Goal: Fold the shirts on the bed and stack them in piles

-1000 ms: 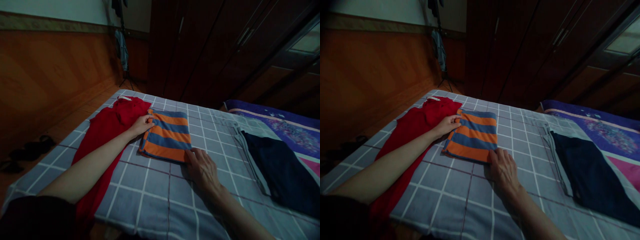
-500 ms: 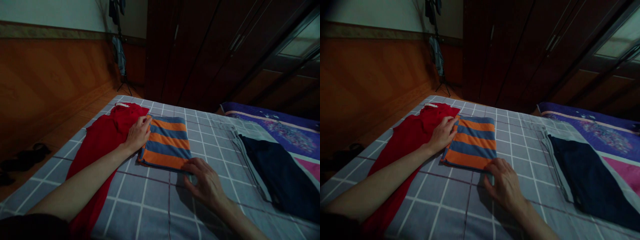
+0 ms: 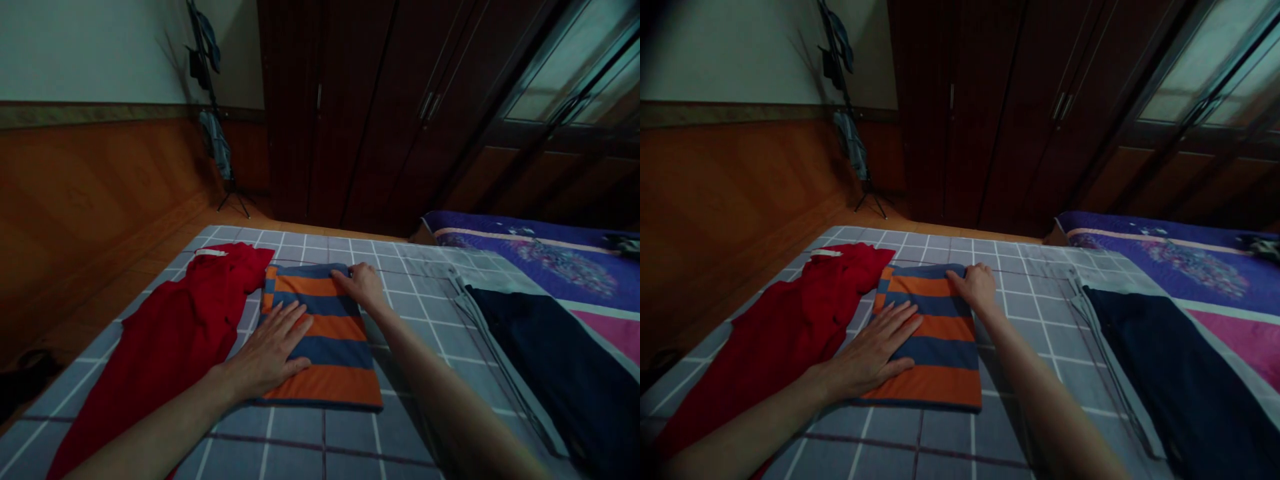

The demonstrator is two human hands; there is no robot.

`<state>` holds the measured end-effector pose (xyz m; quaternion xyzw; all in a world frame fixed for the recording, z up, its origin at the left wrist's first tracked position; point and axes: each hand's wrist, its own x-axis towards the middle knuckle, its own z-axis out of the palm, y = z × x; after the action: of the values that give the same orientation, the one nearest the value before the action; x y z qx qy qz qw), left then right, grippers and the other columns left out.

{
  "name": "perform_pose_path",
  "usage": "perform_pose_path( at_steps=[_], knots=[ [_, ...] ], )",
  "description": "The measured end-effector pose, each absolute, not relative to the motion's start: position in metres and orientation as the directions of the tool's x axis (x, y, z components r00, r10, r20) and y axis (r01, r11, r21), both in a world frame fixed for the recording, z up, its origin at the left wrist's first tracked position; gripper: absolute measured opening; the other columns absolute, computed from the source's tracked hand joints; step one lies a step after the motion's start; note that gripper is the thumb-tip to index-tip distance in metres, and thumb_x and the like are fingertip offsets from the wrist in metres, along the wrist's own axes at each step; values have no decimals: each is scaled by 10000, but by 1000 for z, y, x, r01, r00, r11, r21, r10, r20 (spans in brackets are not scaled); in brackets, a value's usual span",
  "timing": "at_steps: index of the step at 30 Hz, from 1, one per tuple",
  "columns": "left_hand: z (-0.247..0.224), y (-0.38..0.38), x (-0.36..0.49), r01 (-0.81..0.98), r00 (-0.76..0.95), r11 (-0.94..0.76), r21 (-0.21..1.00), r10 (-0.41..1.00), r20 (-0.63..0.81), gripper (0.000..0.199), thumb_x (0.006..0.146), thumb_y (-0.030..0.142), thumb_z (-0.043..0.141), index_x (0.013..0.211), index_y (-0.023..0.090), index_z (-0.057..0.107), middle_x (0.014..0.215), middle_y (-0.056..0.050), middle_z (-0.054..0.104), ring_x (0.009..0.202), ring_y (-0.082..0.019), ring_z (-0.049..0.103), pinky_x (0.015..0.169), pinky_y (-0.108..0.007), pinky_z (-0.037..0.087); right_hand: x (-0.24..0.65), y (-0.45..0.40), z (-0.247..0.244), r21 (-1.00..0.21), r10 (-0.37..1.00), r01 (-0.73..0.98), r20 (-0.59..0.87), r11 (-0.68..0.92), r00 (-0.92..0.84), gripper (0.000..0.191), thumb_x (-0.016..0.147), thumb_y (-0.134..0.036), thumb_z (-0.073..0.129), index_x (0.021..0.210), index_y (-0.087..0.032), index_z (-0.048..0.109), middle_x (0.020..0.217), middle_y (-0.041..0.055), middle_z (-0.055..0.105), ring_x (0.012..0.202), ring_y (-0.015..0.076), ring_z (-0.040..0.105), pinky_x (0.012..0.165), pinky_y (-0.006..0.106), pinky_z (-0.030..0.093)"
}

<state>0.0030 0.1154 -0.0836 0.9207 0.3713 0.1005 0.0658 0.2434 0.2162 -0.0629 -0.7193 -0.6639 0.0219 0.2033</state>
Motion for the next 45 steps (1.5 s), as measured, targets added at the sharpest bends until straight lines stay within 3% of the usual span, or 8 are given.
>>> perform_pose_path(
  at_steps=[5, 12, 16, 19, 24, 29, 36, 45],
  knots=[
    [-87, 115, 2, 658, 707, -723, 213, 690, 156, 643, 896, 414, 521, 1456, 217, 272, 1524, -114, 251, 1406, -292, 187, 1121, -531, 233, 253, 222, -79, -334, 953, 943, 282, -10, 110, 276, 867, -326, 517, 875, -124, 705, 919, 133, 652, 939, 260, 550, 814, 336, 410],
    [-89, 115, 3, 656, 725, -726, 205, 682, 93, 706, 870, 383, 571, 1471, 285, 213, 1523, -80, 262, 1398, -316, 203, 1094, -574, 266, 263, 234, -86, -374, 948, 927, 299, 11, 109, 264, 874, -318, 497, 831, -167, 709, 872, 101, 650, 890, 244, 553, 791, 343, 428],
    [-92, 114, 0, 660, 718, -722, 208, 687, 110, 686, 889, 414, 530, 1476, 276, 203, 1530, -84, 240, 1398, -320, 202, 1086, -572, 282, 252, 225, -74, -386, 924, 917, 377, 97, 61, 322, 846, -323, 541, 1072, -125, 656, 1058, 134, 626, 1014, 275, 522, 887, 401, 428],
    [-94, 117, -3, 678, 681, -701, 224, 713, 167, 659, 906, 373, 498, 1480, 267, 192, 1538, -82, 221, 1403, -314, 187, 1098, -560, 265, 233, 208, -65, -332, 878, 887, 456, 319, -145, 437, 857, -300, 539, 1241, -92, 552, 1298, 173, 510, 1201, 293, 424, 996, 442, 374],
    [-98, 124, -8, 764, 583, -602, 232, 798, 151, 777, 854, 372, 566, 1491, 264, 135, 1546, -95, 181, 1399, -358, 164, 1077, -581, 274, 213, 194, -71, -213, 787, 762, 262, 611, -558, 522, 903, -433, 493, 1356, -177, 464, 1458, 114, 376, 1355, 285, 281, 1092, 489, 254],
    [-99, 124, -8, 766, 578, -581, 274, 810, 103, 842, 817, 389, 606, 1491, 296, 111, 1556, -85, 134, 1404, -371, 128, 1064, -594, 277, 221, 203, -80, -137, 893, 893, 219, 428, -395, 674, 891, -521, 473, 1398, -85, 392, 1474, 199, 304, 1376, 333, 230, 1096, 535, 216],
    [-100, 122, -8, 780, 552, -558, 284, 827, 108, 987, 779, 399, 639, 1497, 217, -14, 1561, -133, 34, 1414, -369, 43, 1081, -601, 234, 202, 182, -76, -201, 739, 711, 185, 674, -648, 654, 904, -550, 429, 1427, -164, 358, 1497, 129, 284, 1389, 286, 215, 1117, 497, 213],
    [-90, 122, -7, 796, 536, -507, 331, 844, 5, 944, 794, 405, 626, 1498, 213, 27, 1559, -140, -6, 1412, -373, -9, 1090, -601, 219, 204, 189, -81, -159, 816, 804, 189, 574, -545, 710, 893, -549, 450, 1404, -62, 371, 1484, 161, 288, 1383, 307, 222, 1120, 523, 191]
  ],
)
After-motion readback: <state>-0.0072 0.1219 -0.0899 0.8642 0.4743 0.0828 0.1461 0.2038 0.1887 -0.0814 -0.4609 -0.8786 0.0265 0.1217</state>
